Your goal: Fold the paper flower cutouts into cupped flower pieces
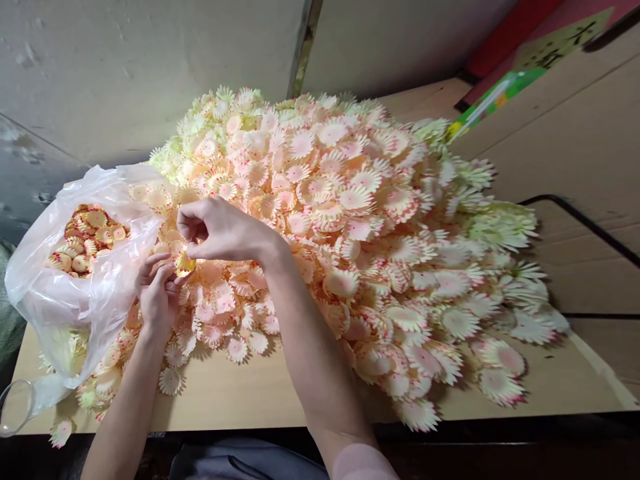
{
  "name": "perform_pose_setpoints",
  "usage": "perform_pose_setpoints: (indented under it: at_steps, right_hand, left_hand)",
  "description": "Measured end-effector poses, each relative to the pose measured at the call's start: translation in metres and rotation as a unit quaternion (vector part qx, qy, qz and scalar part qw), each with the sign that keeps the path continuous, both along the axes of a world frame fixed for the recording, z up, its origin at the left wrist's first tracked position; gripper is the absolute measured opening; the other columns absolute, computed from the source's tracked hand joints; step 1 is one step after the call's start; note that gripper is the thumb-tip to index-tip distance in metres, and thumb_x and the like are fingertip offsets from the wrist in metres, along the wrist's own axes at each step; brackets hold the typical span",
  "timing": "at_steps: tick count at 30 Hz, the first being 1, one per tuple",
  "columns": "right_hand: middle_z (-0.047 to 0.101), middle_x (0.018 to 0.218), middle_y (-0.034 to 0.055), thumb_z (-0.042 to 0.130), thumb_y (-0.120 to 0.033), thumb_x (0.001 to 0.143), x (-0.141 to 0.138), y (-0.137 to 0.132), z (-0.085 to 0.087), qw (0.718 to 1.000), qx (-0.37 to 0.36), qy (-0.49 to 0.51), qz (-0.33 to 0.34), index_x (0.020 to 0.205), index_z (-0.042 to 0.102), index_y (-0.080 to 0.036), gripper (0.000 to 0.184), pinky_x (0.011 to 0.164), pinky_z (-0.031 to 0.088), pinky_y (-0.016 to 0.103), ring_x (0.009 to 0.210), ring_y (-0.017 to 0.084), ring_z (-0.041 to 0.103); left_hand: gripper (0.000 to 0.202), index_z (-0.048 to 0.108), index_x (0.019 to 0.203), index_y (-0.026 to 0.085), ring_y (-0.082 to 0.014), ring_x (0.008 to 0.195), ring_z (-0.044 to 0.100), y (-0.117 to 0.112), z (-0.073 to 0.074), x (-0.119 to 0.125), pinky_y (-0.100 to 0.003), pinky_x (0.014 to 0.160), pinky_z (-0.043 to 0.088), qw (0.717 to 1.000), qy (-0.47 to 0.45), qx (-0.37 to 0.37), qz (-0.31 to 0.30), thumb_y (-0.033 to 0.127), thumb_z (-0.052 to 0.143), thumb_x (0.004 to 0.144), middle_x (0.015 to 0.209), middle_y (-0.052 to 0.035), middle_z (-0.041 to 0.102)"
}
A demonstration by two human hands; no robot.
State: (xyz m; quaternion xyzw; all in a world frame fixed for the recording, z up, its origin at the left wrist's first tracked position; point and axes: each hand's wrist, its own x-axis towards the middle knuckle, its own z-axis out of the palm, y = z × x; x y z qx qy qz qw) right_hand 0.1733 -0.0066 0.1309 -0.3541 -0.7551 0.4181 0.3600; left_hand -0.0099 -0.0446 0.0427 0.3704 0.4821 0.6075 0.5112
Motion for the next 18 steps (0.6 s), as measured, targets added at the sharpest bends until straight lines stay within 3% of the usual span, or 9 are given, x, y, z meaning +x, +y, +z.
perform_pose_setpoints:
  at_steps: [5,14,18]
  right_hand:
    - [0.054,0.068,-0.0032,0.059,-0.001,0.064,0.015,-0.002,0.003,0.999,0.008,0.015,-0.046,0.068,0.05,-0.018,0.02,0.056,0.036,0.025,0.061,0.008,0.045]
    - [0.055,0.069,-0.0024,0.064,-0.004,0.069,0.02,-0.005,0.008,0.996,0.017,0.036,-0.085,0.072,0.052,-0.018,0.019,0.057,0.038,0.026,0.062,0.009,0.047]
    - [0.057,0.069,-0.0013,0.066,-0.005,0.071,0.026,-0.005,0.008,0.983,0.078,-0.006,-0.166,0.07,0.054,-0.019,0.018,0.057,0.04,0.028,0.061,0.01,0.049]
  left_hand:
    - [0.011,0.065,0.074,0.019,-0.0071,0.061,0.062,0.0,-0.002,0.002,-0.023,0.063,0.062,0.998,0.013,0.044,0.043,0.023,0.075,0.071,0.068,0.0055,0.065]
    - [0.012,0.075,0.086,0.02,-0.011,0.078,0.067,-0.003,-0.006,0.003,-0.028,0.075,0.064,0.997,0.044,0.06,0.006,0.027,0.073,0.077,0.088,-0.0008,0.071]
    - [0.01,0.075,0.086,0.021,-0.0113,0.078,0.066,-0.003,-0.011,-0.002,-0.027,0.073,0.063,0.992,0.089,0.091,0.019,0.026,0.068,0.081,0.086,-0.0002,0.07]
